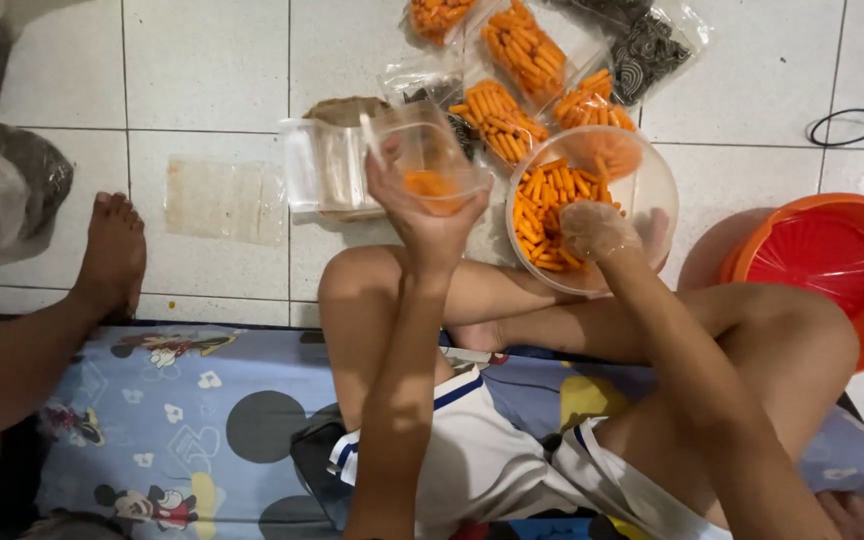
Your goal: A person wearing plastic gloves uses a small plastic container to scoop orange snacks from a large bowl into individual plastic bags.
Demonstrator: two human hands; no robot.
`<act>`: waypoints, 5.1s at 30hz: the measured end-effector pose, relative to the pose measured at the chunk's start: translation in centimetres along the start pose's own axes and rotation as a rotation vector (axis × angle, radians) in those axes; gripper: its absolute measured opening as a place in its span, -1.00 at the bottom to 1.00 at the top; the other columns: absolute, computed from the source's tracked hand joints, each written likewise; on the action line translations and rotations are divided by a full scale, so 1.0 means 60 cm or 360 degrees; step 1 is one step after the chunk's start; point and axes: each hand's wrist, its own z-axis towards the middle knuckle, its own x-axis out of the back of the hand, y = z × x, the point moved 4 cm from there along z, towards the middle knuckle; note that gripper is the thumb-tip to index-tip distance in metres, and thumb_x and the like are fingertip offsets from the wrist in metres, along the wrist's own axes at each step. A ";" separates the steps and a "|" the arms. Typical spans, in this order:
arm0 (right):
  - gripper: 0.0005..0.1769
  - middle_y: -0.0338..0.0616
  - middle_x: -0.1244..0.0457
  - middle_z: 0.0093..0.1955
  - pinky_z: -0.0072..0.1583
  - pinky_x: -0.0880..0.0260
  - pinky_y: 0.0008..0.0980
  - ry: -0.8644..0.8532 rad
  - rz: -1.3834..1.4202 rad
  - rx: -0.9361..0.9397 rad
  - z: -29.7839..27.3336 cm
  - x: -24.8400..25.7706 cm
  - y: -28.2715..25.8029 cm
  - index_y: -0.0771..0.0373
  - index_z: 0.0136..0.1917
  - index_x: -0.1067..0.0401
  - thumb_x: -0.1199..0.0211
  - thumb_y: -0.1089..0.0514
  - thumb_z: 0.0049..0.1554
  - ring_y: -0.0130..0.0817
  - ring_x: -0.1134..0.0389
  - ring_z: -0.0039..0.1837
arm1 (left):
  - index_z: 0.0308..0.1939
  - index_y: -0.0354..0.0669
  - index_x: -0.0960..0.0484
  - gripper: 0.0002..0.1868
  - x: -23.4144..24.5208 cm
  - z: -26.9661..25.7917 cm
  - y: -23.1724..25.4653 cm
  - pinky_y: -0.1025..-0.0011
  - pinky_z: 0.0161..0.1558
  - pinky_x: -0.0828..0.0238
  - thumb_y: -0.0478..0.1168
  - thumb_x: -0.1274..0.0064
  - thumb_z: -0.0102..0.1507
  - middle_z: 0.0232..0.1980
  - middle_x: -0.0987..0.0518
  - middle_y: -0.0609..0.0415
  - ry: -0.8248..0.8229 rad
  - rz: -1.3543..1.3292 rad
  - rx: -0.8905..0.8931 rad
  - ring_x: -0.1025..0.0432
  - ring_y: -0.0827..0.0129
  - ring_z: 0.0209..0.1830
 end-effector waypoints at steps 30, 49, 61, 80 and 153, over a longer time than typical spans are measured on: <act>-0.84 0.07 -0.32 -0.22 -0.19 -0.30 -0.36 0.1557 0.0709 0.0742 -0.385 0.370 -0.190 0.28 -0.08 -0.51 -0.35 0.26 0.03 -0.22 -0.30 -0.28 | 0.23 -0.15 -0.24 -0.05 -0.029 -0.132 0.067 0.01 0.22 -0.07 0.42 0.01 -0.02 0.14 -0.33 -0.08 -0.0334 0.0607 -0.0900 -0.24 -0.04 0.13; -0.57 0.02 -0.29 0.05 0.10 -0.25 0.17 -0.0062 0.0085 -0.0265 -0.037 0.063 -0.044 0.04 0.12 -0.42 -0.13 0.00 -0.04 0.07 -0.30 0.13 | 0.36 -0.05 0.08 0.26 0.015 -0.079 0.055 0.20 0.37 0.17 -0.12 -0.47 -0.24 0.34 -0.07 -0.19 0.0063 0.0048 0.0233 -0.06 0.11 0.35; -0.77 -0.25 -0.28 -0.24 0.06 -0.31 -0.33 0.0398 -0.0641 0.0226 0.030 -0.006 -0.047 0.15 -0.25 -0.40 0.05 0.06 -0.02 -0.23 -0.30 -0.06 | 0.22 -0.24 -0.20 0.18 -0.027 -0.093 0.036 0.20 0.27 -0.09 -0.02 -0.45 -0.41 0.12 -0.33 -0.13 -0.0028 0.0269 -0.0134 -0.25 0.05 0.16; -0.92 0.00 -0.31 -0.28 -0.29 -0.43 -0.56 0.1565 -0.0101 0.0504 -0.347 0.351 -0.162 0.42 -0.14 -0.39 -0.15 0.50 0.14 -0.31 -0.35 -0.28 | 0.33 -0.04 -0.06 -0.17 -0.037 -0.127 0.046 -0.04 0.31 0.04 0.26 0.01 0.15 0.30 -0.22 0.00 -0.0737 0.1173 -0.0759 -0.15 0.05 0.26; -0.82 -0.16 -0.33 -0.30 -0.07 -0.36 -0.38 0.1560 0.0542 0.0657 -0.315 0.354 -0.183 0.12 -0.13 -0.51 -0.35 0.17 -0.06 -0.30 -0.36 -0.20 | 0.19 -0.23 -0.24 -0.06 -0.028 -0.120 0.081 0.01 0.18 -0.08 0.35 -0.05 -0.04 0.07 -0.39 -0.16 -0.0365 0.0673 -0.0934 -0.28 -0.07 0.05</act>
